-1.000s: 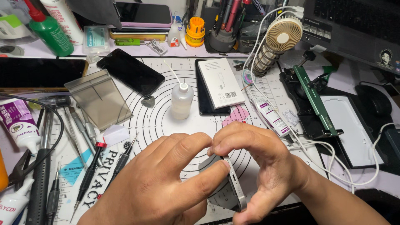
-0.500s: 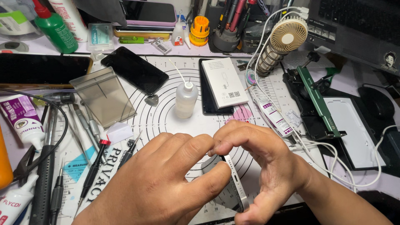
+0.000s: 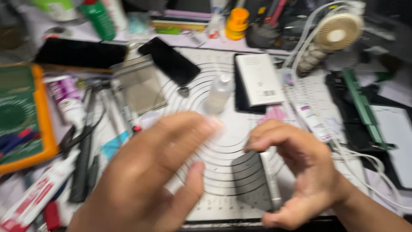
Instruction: The person uses a screen separator to lift a smartphone screen from its frame, then removes the separator and uses a metal prying tool to pry the screen away from the chassis. The person then uses a small vacuum to clean the interior and finally uses tweezers to adjust internal components.
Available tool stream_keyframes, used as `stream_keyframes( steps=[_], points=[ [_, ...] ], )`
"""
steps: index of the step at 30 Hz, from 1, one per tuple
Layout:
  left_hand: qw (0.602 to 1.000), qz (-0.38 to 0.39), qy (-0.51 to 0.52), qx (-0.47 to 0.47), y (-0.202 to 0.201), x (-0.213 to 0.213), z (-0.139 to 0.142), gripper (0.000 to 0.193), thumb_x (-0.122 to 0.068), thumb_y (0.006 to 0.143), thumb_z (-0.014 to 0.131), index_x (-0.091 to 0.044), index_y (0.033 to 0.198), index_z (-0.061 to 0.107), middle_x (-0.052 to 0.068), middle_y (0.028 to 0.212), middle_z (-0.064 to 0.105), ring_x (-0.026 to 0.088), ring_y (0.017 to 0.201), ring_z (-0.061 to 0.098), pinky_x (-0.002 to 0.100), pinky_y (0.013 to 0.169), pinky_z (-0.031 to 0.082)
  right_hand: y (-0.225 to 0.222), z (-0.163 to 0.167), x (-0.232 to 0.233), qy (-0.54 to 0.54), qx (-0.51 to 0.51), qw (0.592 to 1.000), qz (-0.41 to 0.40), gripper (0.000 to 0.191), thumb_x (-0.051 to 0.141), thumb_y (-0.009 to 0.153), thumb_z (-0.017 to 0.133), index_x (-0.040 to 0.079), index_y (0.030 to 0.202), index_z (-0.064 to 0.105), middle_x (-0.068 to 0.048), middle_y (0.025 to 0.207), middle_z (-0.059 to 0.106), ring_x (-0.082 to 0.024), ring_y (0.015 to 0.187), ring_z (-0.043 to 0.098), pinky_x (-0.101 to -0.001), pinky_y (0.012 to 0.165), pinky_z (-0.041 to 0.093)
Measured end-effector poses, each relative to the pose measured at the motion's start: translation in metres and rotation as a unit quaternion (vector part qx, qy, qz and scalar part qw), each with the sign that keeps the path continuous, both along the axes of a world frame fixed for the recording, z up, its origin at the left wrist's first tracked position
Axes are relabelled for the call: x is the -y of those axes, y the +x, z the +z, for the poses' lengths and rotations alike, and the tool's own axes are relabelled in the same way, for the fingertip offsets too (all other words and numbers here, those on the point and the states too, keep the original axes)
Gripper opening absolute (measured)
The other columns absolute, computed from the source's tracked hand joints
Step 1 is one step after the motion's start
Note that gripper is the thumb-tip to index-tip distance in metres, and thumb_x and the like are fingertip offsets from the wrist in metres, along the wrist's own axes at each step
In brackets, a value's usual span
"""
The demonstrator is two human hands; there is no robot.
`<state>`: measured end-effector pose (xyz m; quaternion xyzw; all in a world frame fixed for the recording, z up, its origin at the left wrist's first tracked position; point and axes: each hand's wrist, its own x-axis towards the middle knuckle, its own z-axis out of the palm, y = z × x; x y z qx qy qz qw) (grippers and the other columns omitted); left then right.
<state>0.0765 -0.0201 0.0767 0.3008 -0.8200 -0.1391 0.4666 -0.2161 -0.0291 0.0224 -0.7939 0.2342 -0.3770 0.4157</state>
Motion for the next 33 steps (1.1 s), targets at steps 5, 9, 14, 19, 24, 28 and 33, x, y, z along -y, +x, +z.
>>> stream_keyframes(
  steps=[5, 9, 14, 19, 24, 28, 33],
  points=[
    [0.967, 0.230, 0.090, -0.060, 0.056, -0.026, -0.019, 0.037, -0.005, 0.085, 0.070, -0.001, 0.121, 0.061, 0.015, 0.111, 0.067, 0.015, 0.091, 0.068, 0.026, 0.077, 0.058, 0.001, 0.004, -0.004, 0.001, 0.021, 1.000, -0.021, 0.079, 0.023, 0.068, 0.095, -0.002, 0.132, 0.056, -0.019, 0.125, 0.063, -0.026, 0.122, 0.063, -0.0382, 0.115, 0.049],
    [0.946, 0.256, 0.195, 0.037, 0.067, -0.033, -0.047, 0.021, -0.013, 0.088, 0.073, -0.003, 0.106, 0.074, 0.009, 0.093, 0.073, 0.022, 0.077, 0.069, 0.033, 0.064, 0.055, -0.006, 0.008, -0.003, -0.046, 0.024, 0.998, -0.038, 0.079, 0.023, 0.069, 0.095, 0.003, 0.135, 0.057, -0.014, 0.124, 0.063, -0.022, 0.123, 0.064, -0.0340, 0.116, 0.050],
    [0.908, 0.207, 0.284, 0.229, 0.032, -0.025, -0.066, 0.016, -0.024, 0.085, 0.071, -0.008, 0.085, 0.071, 0.012, 0.083, 0.070, 0.036, 0.080, 0.068, 0.048, 0.071, 0.054, -0.012, 0.005, 0.002, -0.034, 0.003, 0.998, -0.043, 0.084, 0.018, 0.061, 0.098, 0.001, 0.132, 0.056, -0.017, 0.127, 0.062, -0.024, 0.125, 0.063, -0.0363, 0.116, 0.050],
    [0.854, 0.221, 0.348, 0.316, 0.023, -0.014, -0.070, 0.022, -0.027, 0.084, 0.072, -0.008, 0.096, 0.067, 0.013, 0.093, 0.067, 0.035, 0.086, 0.068, 0.046, 0.076, 0.055, -0.011, 0.006, -0.005, -0.021, 0.009, 0.997, -0.073, 0.083, 0.017, 0.062, 0.096, 0.000, 0.132, 0.055, -0.017, 0.128, 0.062, -0.025, 0.126, 0.062, -0.0365, 0.116, 0.049],
    [0.883, 0.304, 0.287, 0.213, 0.043, -0.012, -0.059, 0.023, -0.025, 0.082, 0.072, -0.009, 0.099, 0.073, 0.014, 0.096, 0.071, 0.039, 0.086, 0.067, 0.051, 0.074, 0.052, -0.011, 0.004, -0.004, -0.036, 0.024, 0.996, -0.073, 0.081, 0.021, 0.063, 0.097, -0.002, 0.129, 0.057, -0.019, 0.126, 0.064, -0.025, 0.123, 0.065, -0.0357, 0.113, 0.050],
    [0.879, 0.374, 0.248, 0.162, 0.068, -0.015, -0.040, 0.019, -0.020, 0.086, 0.069, -0.004, 0.096, 0.074, 0.016, 0.092, 0.072, 0.039, 0.083, 0.068, 0.048, 0.072, 0.053, -0.015, -0.002, -0.006, -0.033, 0.021, 0.997, -0.072, 0.081, 0.024, 0.065, 0.097, -0.003, 0.128, 0.055, -0.020, 0.125, 0.064, -0.027, 0.124, 0.063, -0.0375, 0.114, 0.049],
    [0.873, 0.450, 0.180, 0.054, 0.096, -0.040, -0.031, 0.016, -0.012, 0.090, 0.069, 0.001, 0.100, 0.071, 0.016, 0.087, 0.072, 0.032, 0.076, 0.072, 0.041, 0.067, 0.055, -0.018, -0.019, 0.000, -0.074, 0.038, 0.994, -0.077, 0.080, 0.031, 0.070, 0.095, 0.004, 0.134, 0.056, -0.015, 0.121, 0.064, -0.022, 0.118, 0.066, -0.0351, 0.112, 0.052]
  ],
)
